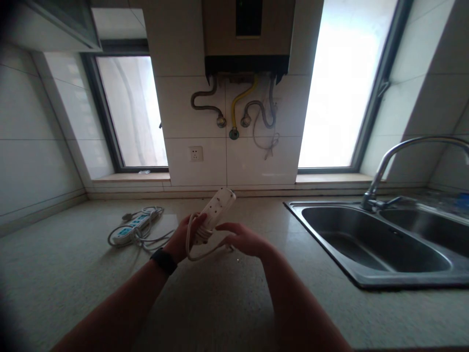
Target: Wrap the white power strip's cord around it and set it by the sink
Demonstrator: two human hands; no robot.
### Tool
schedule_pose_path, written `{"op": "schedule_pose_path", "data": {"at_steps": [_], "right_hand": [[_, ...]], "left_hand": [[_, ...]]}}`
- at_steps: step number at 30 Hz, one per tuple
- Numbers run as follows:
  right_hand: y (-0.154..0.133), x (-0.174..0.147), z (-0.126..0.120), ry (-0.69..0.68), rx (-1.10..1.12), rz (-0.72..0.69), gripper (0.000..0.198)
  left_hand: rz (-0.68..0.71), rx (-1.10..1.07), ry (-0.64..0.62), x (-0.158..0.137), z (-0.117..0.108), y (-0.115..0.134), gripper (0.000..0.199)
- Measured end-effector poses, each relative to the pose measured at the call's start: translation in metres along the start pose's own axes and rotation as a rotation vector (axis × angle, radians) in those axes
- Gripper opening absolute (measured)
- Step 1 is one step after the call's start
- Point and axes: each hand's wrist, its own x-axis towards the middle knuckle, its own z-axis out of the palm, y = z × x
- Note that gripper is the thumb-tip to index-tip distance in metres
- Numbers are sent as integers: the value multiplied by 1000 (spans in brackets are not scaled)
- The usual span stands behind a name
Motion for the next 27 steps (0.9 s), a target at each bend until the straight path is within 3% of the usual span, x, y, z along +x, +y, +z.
{"op": "schedule_pose_path", "data": {"at_steps": [2,4,6,9,13,16,22,27], "right_hand": [[-11,0,20,-65,96,-4,54],[-20,1,41,-25,101,89,73],[-25,3,61,77,68,176,80],[-29,8,88,258,35,141,70],[-28,16,104,196,113,-25,44],[-29,16,92,270,91,-103,26],[-36,3,41,424,-380,-76,37],[-32,2,21,406,-394,-10,46]], "left_hand": [[22,9,84,2,-2,-1,55],[30,18,172,4,-4,-3,56],[38,28,249,6,-5,-4,58],[52,65,331,9,-7,-6,60],[73,71,360,12,-10,-9,55],[60,11,327,14,-12,-12,53],[-41,-67,190,12,-13,-10,63],[-53,-172,72,8,-12,-4,72]]}}
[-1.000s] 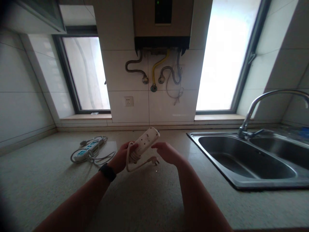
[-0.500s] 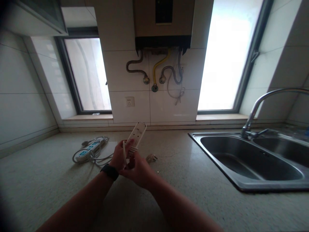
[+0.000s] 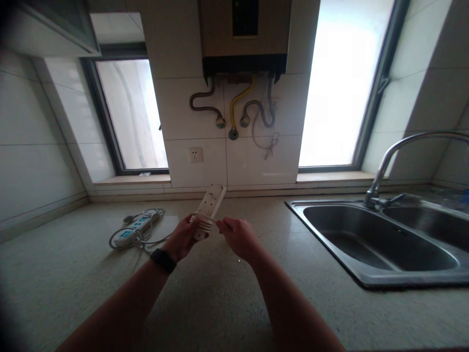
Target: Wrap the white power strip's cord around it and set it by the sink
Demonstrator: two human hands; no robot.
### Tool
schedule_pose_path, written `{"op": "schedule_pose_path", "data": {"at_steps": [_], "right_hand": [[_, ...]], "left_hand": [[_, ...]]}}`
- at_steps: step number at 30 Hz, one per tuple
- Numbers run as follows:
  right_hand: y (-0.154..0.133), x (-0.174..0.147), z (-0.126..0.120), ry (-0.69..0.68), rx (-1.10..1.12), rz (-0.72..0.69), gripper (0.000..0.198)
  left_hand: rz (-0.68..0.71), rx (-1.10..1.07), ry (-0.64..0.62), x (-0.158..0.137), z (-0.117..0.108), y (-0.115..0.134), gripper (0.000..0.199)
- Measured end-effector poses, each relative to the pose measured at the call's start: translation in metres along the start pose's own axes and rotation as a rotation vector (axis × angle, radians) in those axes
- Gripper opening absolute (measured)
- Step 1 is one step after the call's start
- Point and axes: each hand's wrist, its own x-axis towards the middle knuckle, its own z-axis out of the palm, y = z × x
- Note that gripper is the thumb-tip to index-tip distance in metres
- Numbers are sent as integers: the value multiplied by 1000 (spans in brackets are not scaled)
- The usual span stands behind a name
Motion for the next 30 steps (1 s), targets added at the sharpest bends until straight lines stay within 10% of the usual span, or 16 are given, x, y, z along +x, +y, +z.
{"op": "schedule_pose_path", "data": {"at_steps": [12,17,22,30], "right_hand": [[27,5,-9,-221,155,10,45],[33,6,-9,-233,401,-26,37],[38,3,-3,-268,750,-55,83],[15,-3,6,-282,1020,-65,77]], "left_hand": [[43,-36,-34,-5,9,11,43],[-67,-55,-231,-13,11,9,47],[-167,-43,-408,-22,14,6,60],[-202,-57,-400,-24,18,7,65]]}}
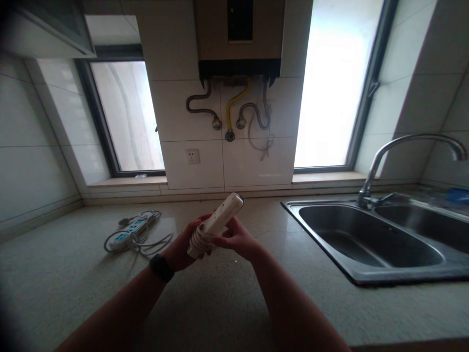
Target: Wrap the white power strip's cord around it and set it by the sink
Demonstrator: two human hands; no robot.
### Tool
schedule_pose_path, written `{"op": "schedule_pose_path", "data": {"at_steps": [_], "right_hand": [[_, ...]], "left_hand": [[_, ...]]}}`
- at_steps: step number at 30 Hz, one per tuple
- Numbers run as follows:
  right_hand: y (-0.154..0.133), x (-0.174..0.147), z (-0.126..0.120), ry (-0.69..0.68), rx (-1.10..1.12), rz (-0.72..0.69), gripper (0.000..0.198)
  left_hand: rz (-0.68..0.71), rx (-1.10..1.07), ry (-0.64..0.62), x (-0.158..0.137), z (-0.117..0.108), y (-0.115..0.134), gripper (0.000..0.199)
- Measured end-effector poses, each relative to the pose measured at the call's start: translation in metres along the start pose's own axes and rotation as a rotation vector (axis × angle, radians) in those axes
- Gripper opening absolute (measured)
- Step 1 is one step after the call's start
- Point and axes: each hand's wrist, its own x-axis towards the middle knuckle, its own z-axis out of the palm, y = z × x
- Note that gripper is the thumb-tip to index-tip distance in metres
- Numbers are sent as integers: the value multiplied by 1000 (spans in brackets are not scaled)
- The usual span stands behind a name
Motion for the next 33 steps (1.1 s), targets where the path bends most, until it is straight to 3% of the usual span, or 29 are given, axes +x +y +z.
{"op": "schedule_pose_path", "data": {"at_steps": [7,13,16,19,22,25,30,33], "right_hand": [[9,3,-1,112,32,-5,62],[9,7,2,254,34,48,64],[10,12,4,361,65,84,67],[10,15,5,448,49,119,67],[10,15,5,442,25,136,67],[11,14,4,383,11,120,70],[12,12,0,344,-37,122,74],[14,12,-3,304,-26,119,72]], "left_hand": [[1,-44,14,3,1,-4,61],[-19,-10,33,4,-1,-6,61],[116,123,132,6,-2,-6,58],[274,451,162,7,-2,-8,64],[369,804,211,6,-3,-9,68],[382,964,272,5,-5,-9,59],[330,962,184,4,-9,-8,55],[334,847,105,6,-8,-10,61]]}}
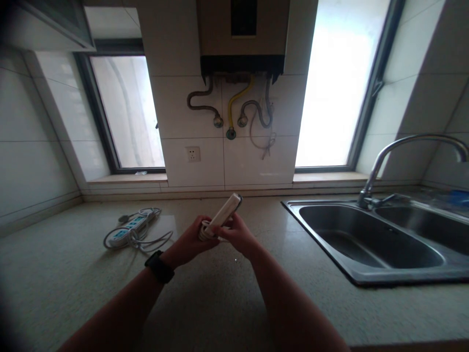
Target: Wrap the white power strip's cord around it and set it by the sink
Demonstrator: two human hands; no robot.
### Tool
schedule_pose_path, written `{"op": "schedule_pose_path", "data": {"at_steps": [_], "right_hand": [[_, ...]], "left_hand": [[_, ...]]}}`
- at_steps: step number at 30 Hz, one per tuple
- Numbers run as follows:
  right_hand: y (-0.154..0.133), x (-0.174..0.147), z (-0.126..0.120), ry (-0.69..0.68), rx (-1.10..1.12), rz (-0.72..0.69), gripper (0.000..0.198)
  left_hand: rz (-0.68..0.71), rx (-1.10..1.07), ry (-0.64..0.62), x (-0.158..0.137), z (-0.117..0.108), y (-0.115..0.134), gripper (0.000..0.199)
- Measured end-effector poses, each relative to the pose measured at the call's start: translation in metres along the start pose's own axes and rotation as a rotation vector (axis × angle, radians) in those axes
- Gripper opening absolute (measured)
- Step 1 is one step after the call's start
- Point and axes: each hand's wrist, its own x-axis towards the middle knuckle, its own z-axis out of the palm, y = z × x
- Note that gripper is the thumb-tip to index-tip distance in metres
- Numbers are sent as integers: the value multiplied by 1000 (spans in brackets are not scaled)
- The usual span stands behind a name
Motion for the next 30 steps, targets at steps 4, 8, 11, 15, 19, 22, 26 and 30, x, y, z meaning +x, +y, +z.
{"op": "schedule_pose_path", "data": {"at_steps": [4,8,11,15,19,22,26,30], "right_hand": [[-1,2,-1,-13,-136,-73,53],[-11,3,-1,104,-544,-107,40],[-19,0,-3,161,-754,-10,42],[-29,-6,-3,134,-809,4,42],[-37,-13,-1,53,-771,13,36],[-42,-17,1,-6,-747,-3,32],[-46,-22,8,-38,-763,-13,31],[-48,-24,13,-55,-757,-33,30]], "left_hand": [[19,-154,41,3,5,-4,64],[-12,7,155,6,2,-11,60],[-37,167,231,9,-2,-17,61],[-71,350,326,15,-5,-24,65],[-80,471,394,18,-7,-29,66],[-77,510,415,18,-10,-31,59],[-80,555,418,17,-15,-31,47],[-84,555,466,18,-17,-30,46]]}}
